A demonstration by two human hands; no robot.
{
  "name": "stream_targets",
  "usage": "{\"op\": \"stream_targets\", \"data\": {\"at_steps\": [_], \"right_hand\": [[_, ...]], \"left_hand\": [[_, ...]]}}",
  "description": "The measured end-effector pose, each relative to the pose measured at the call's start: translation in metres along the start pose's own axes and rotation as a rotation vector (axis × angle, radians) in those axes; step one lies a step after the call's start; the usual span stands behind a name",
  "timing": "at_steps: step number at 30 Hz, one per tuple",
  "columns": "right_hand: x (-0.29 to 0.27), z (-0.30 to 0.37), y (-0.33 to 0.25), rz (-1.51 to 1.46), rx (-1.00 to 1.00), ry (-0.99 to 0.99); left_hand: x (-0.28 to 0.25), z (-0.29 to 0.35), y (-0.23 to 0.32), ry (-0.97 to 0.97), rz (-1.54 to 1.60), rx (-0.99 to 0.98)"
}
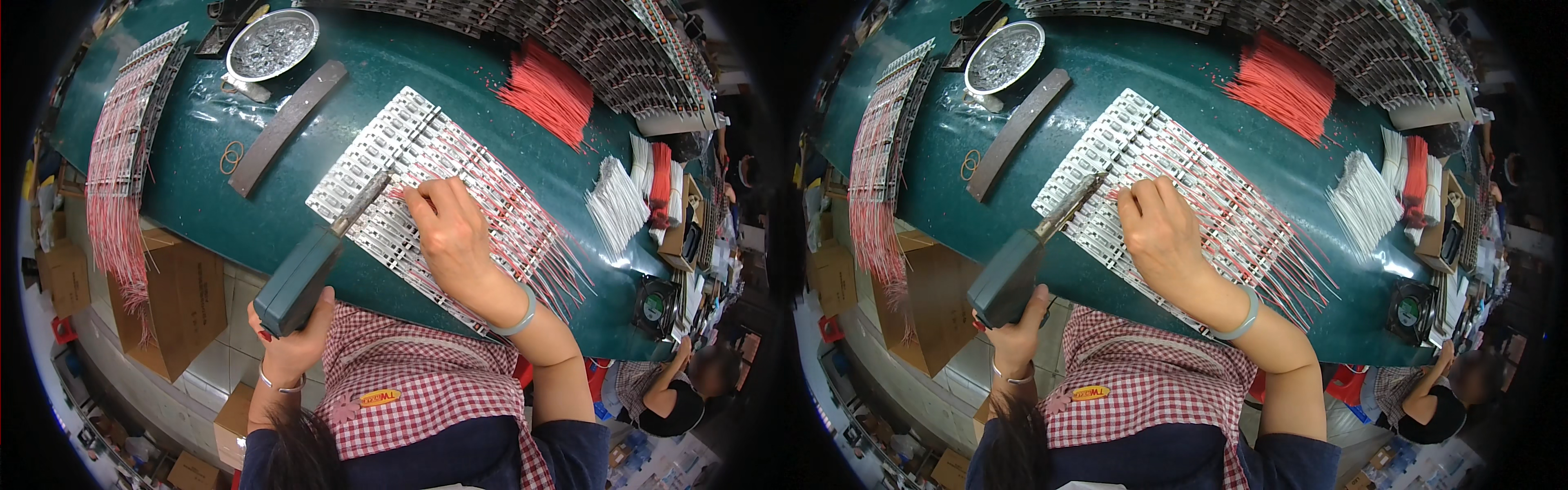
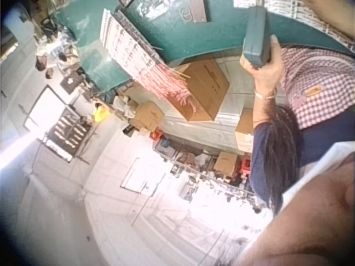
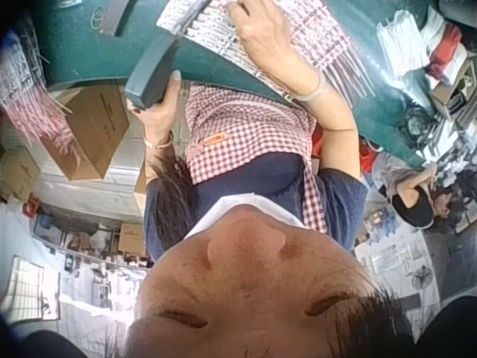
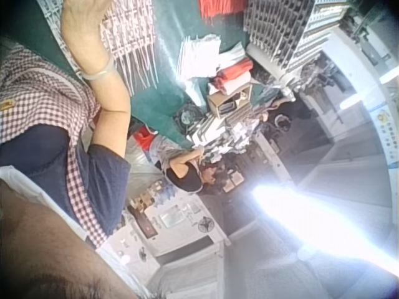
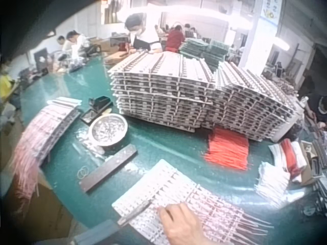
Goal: The recorder is assembling LED strips or similar electronic components using a specialized tool to crimp or connect wires.
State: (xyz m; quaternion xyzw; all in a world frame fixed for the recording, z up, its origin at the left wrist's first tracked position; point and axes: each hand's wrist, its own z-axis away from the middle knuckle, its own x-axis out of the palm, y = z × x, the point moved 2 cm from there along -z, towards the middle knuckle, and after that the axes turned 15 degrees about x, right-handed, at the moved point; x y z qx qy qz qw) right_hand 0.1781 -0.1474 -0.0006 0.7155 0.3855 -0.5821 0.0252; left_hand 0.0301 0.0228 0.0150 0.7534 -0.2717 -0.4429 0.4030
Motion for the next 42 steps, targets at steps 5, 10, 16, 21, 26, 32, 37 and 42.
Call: {"op": "stream_targets", "data": {"at_steps": [5,10,16,21,26,32,37,42], "right_hand": [[0.001,0.000,0.000,0.001,0.012,0.016],[-0.002,0.001,-0.002,0.003,-0.014,0.053],[0.001,0.007,-0.007,-0.050,0.035,0.063],[0.002,0.007,-0.007,-0.039,0.030,0.053],[0.002,0.007,-0.007,-0.029,0.030,0.042],[0.002,0.007,-0.008,-0.016,0.029,0.030],[0.003,0.007,-0.007,0.001,-0.013,0.032],[0.003,0.007,-0.007,0.006,-0.008,0.037]], "left_hand": [[-0.005,0.007,-0.007,-0.042,0.060,0.039],[-0.002,0.002,0.000,0.075,0.028,0.017],[-0.003,0.002,0.000,0.057,0.032,0.080],[-0.003,0.003,0.000,0.037,0.082,0.037],[-0.001,0.002,-0.001,0.004,0.095,0.024],[-0.003,0.000,0.002,-0.030,0.079,0.036],[-0.004,0.004,0.002,0.029,0.079,-0.019],[-0.011,0.015,-0.007,0.000,0.060,0.008]]}}
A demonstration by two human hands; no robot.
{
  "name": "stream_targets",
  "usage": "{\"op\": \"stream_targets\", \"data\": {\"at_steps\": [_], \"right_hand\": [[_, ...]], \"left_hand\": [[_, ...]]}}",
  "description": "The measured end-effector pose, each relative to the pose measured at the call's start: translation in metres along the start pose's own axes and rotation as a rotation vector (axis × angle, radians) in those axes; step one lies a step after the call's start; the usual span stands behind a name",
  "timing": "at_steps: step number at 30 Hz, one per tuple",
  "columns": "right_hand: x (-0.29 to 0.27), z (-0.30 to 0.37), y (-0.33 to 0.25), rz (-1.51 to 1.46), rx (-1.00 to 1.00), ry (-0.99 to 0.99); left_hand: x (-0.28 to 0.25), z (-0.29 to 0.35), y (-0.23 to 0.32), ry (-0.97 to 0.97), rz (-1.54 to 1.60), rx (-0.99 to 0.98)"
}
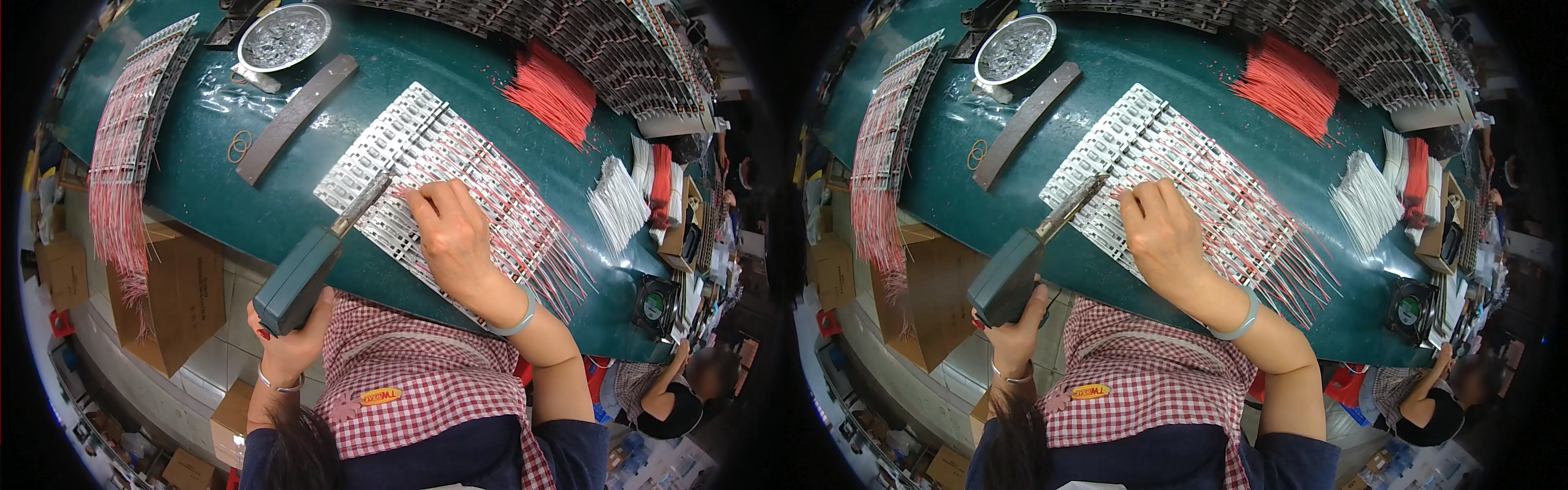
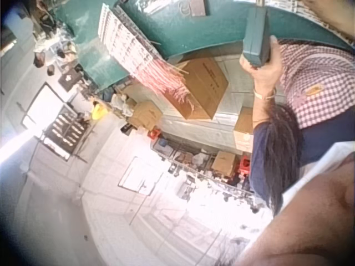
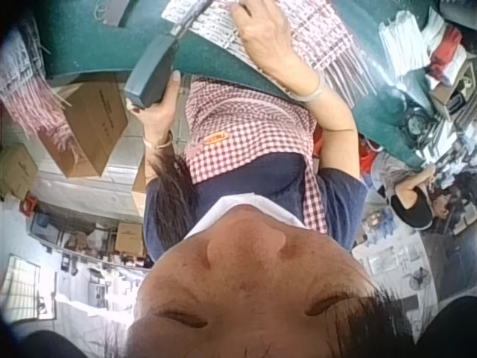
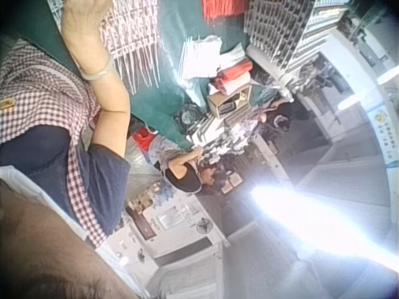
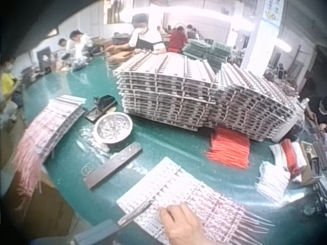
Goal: The recorder is assembling LED strips or similar electronic components using a specialized tool to crimp or connect wires.
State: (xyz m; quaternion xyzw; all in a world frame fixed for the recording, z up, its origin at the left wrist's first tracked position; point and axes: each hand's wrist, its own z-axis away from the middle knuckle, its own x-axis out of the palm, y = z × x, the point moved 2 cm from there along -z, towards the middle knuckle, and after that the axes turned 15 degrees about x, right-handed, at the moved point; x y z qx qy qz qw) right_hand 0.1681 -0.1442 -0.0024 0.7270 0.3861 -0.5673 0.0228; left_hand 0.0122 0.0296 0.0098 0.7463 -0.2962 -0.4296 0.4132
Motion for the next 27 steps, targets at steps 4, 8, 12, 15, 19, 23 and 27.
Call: {"op": "stream_targets", "data": {"at_steps": [4,8,12,15,19,23,27], "right_hand": [[0.0000,0.0006,-0.0004,0.000,-0.002,0.002],[-0.0063,0.0019,-0.0052,-0.024,-0.026,0.015],[-0.0022,0.0063,-0.0073,-0.048,-0.021,0.014],[-0.0009,0.0065,-0.0080,-0.057,0.018,0.008],[0.0008,0.0070,-0.0076,-0.042,-0.003,-0.002],[0.0018,0.0068,-0.0075,-0.030,-0.024,-0.005],[0.0006,0.0077,-0.0087,-0.011,-0.020,-0.009]], "left_hand": [[0.0035,-0.0053,0.0070,0.069,-0.018,-0.009],[0.0021,-0.0032,0.0064,0.084,-0.021,0.007],[0.0012,-0.0008,0.0056,0.064,0.003,-0.022],[0.0003,0.0002,0.0046,0.059,0.029,-0.033],[0.0001,-0.0008,0.0052,0.040,0.035,-0.023],[-0.0002,-0.0044,0.0073,-0.001,0.043,-0.028],[-0.0009,-0.0064,0.0089,-0.035,0.010,0.004]]}}
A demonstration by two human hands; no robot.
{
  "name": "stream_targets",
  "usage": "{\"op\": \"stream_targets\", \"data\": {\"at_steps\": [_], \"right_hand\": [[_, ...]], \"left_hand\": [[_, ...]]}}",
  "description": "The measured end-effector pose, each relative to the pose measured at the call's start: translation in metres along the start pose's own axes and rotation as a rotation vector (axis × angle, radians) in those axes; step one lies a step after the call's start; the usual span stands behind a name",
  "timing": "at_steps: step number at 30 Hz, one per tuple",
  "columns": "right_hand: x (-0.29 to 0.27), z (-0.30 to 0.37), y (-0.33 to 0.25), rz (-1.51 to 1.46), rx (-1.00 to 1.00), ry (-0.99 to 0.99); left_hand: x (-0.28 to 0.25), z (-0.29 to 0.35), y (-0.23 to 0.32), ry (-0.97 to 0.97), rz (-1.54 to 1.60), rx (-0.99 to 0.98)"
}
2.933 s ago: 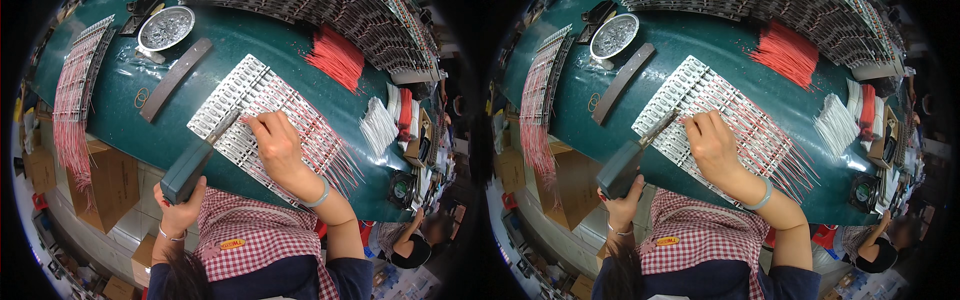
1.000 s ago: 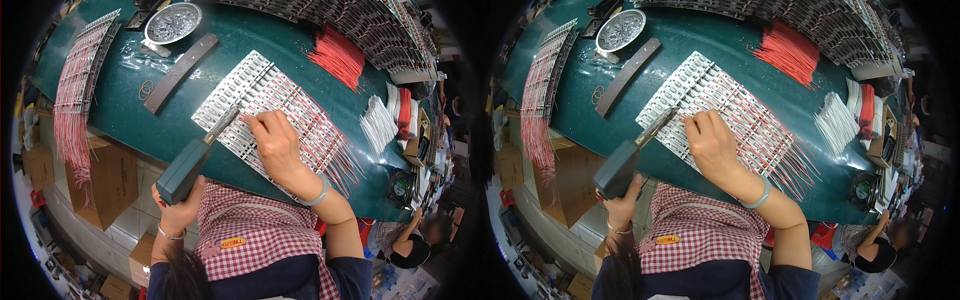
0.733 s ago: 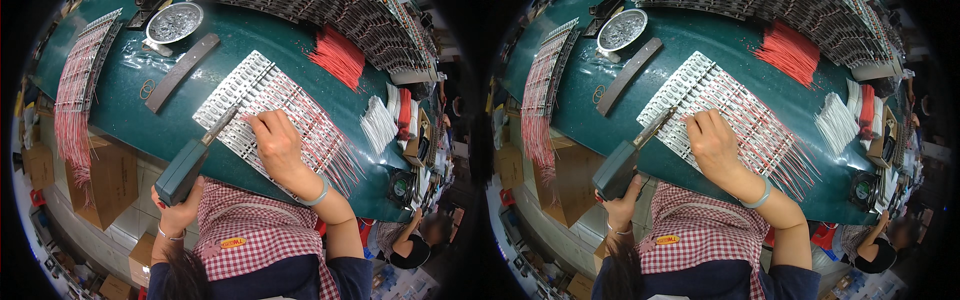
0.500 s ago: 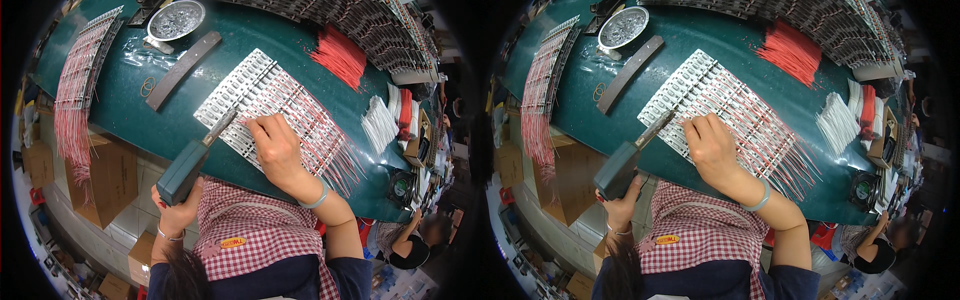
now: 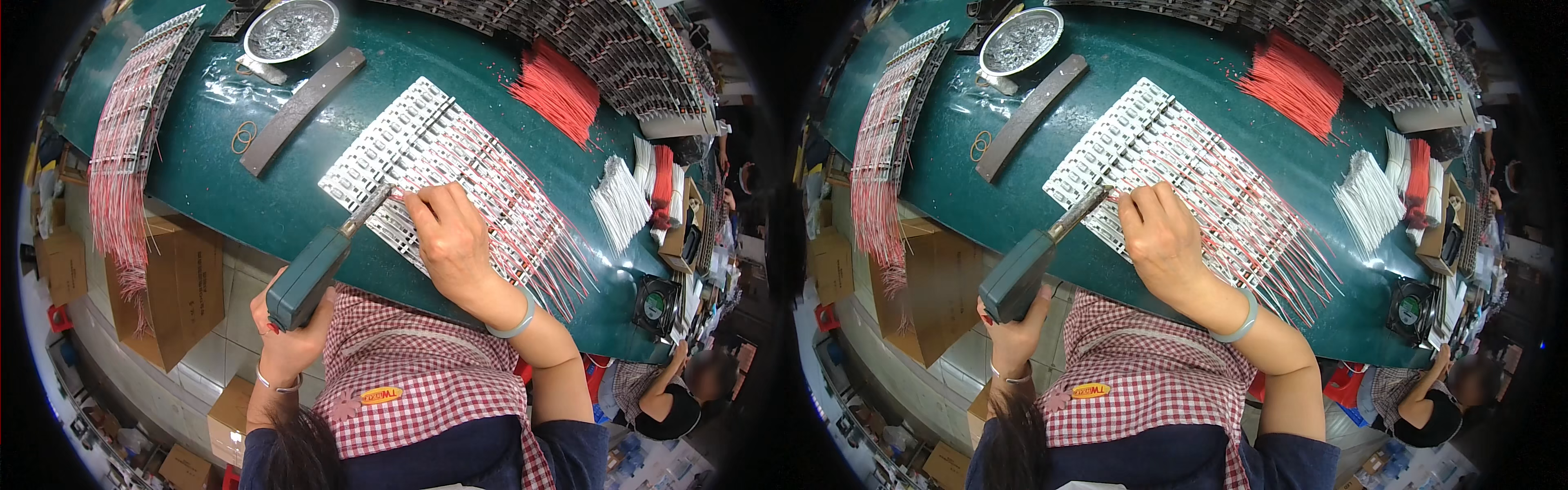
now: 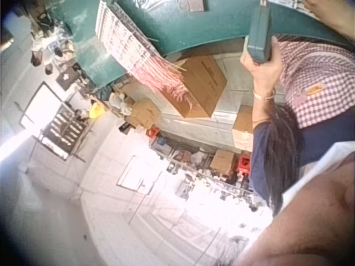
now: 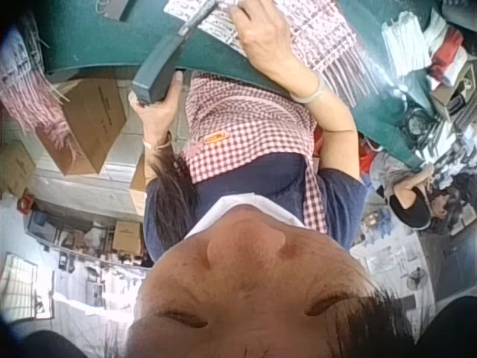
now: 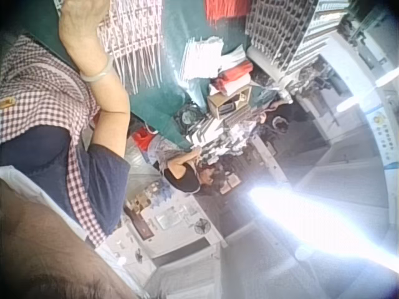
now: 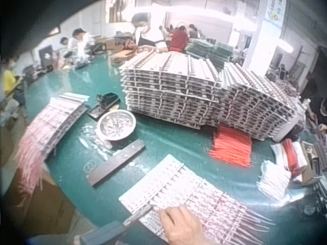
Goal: The recorder is assembling LED strips or similar electronic components using a specialized tool to crimp or connect wires.
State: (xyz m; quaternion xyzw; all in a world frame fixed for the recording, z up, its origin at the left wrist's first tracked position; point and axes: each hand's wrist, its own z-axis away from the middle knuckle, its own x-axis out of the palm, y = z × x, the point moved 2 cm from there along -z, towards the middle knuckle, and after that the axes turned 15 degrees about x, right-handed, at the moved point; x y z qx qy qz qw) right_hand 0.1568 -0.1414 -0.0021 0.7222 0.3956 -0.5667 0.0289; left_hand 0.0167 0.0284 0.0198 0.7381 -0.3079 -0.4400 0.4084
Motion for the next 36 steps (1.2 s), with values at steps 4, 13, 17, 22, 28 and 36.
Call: {"op": "stream_targets", "data": {"at_steps": [4,13,17,22,28,36], "right_hand": [[0.002,0.000,0.000,0.006,0.004,-0.004],[0.000,-0.001,-0.002,-0.013,0.036,0.011],[0.000,-0.001,-0.002,-0.007,0.038,0.015],[-0.001,-0.001,-0.002,-0.002,0.044,-0.001],[0.000,0.000,-0.002,-0.010,0.051,0.002],[-0.001,-0.001,-0.002,-0.026,0.049,0.006]], "left_hand": [[0.000,0.000,0.002,0.022,0.002,-0.036],[-0.004,0.010,-0.002,0.139,-0.051,0.000],[-0.005,0.014,-0.003,0.131,-0.019,-0.056],[0.001,0.006,-0.003,0.093,0.043,0.034],[0.002,0.000,0.000,0.010,0.008,0.032],[-0.005,0.015,-0.006,0.058,0.038,-0.078]]}}
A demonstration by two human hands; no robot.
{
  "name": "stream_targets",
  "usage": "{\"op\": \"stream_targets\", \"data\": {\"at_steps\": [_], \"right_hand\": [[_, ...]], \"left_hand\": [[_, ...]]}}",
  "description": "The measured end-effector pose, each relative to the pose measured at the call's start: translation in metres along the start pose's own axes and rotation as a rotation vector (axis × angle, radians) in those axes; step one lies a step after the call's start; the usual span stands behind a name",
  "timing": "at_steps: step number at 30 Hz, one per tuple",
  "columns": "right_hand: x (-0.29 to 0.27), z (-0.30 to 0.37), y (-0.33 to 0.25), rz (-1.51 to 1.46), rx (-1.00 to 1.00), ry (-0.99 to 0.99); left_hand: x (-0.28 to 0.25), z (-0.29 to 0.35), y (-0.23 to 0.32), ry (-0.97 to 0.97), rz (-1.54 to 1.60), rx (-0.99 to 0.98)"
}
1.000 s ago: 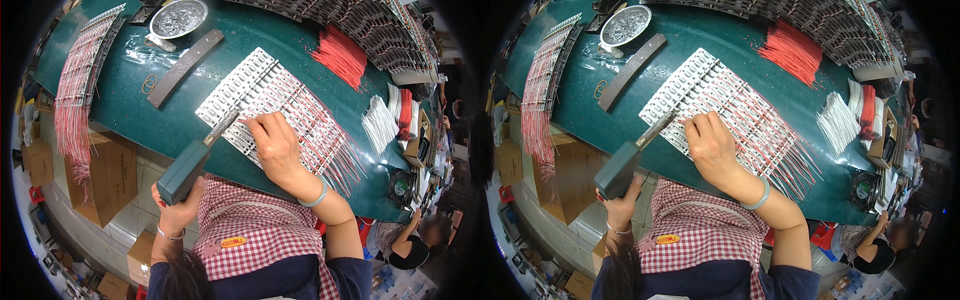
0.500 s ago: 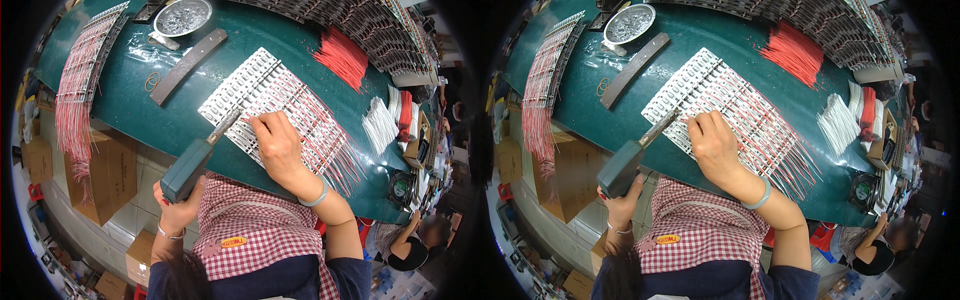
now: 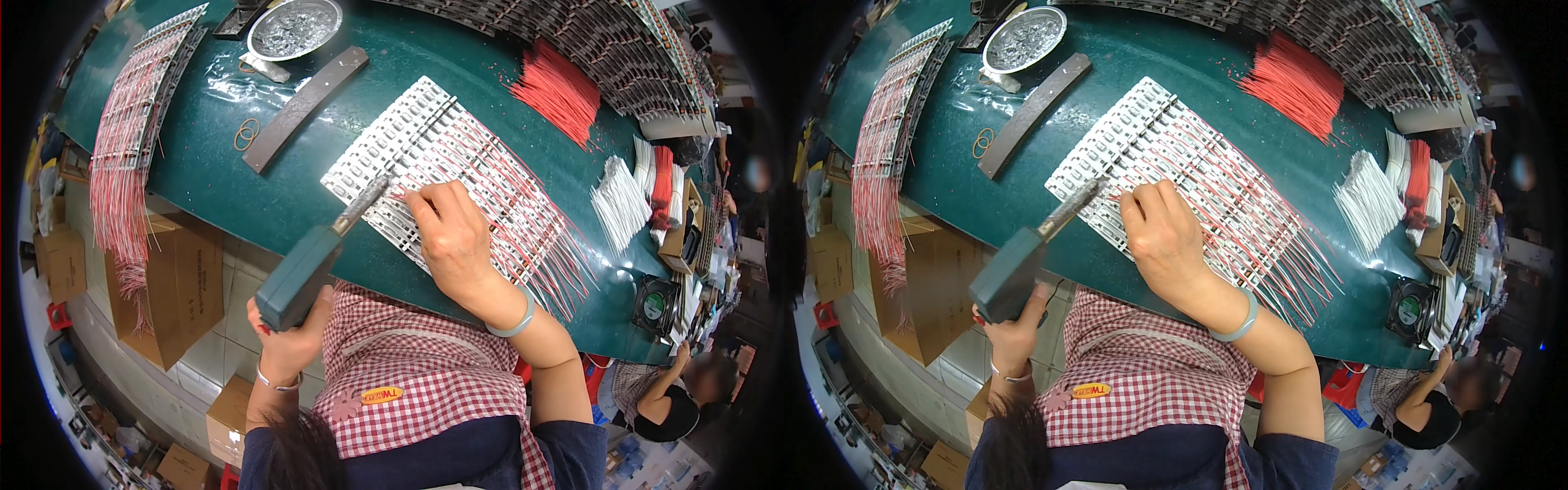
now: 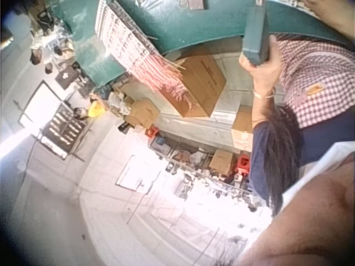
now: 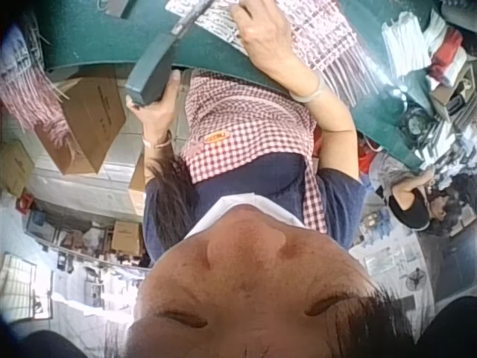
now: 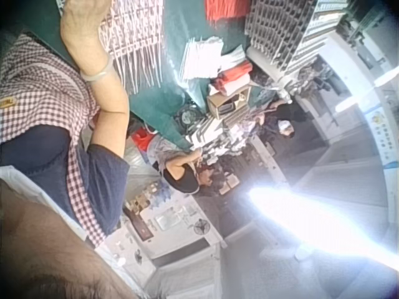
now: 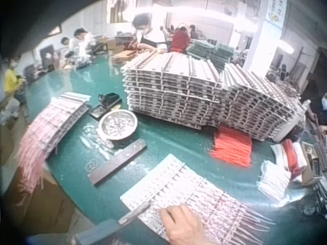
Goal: The recorder is assembling LED strips or similar electronic components using a specialized tool to crimp or connect wires.
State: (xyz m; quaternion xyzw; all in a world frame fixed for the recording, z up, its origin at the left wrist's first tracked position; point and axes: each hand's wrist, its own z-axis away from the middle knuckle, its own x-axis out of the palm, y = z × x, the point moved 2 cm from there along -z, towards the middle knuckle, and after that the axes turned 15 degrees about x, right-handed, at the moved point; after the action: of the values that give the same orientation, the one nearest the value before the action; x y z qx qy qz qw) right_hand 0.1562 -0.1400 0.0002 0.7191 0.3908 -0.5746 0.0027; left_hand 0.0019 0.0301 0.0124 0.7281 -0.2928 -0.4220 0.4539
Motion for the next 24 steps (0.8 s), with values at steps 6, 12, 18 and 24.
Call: {"op": "stream_targets", "data": {"at_steps": [6,12,18,24], "right_hand": [[0.001,0.001,0.001,0.034,-0.037,-0.005],[-0.002,0.003,-0.003,0.008,-0.001,0.014],[0.001,0.009,-0.004,-0.022,-0.037,0.013],[0.005,0.009,-0.003,-0.013,-0.038,0.011]], "left_hand": [[-0.007,-0.007,0.011,0.193,0.333,-0.295],[-0.007,-0.013,0.012,0.255,0.856,-0.359],[-0.006,0.001,0.013,0.189,0.484,-0.246],[-0.003,0.013,0.007,0.101,0.305,-0.278]]}}
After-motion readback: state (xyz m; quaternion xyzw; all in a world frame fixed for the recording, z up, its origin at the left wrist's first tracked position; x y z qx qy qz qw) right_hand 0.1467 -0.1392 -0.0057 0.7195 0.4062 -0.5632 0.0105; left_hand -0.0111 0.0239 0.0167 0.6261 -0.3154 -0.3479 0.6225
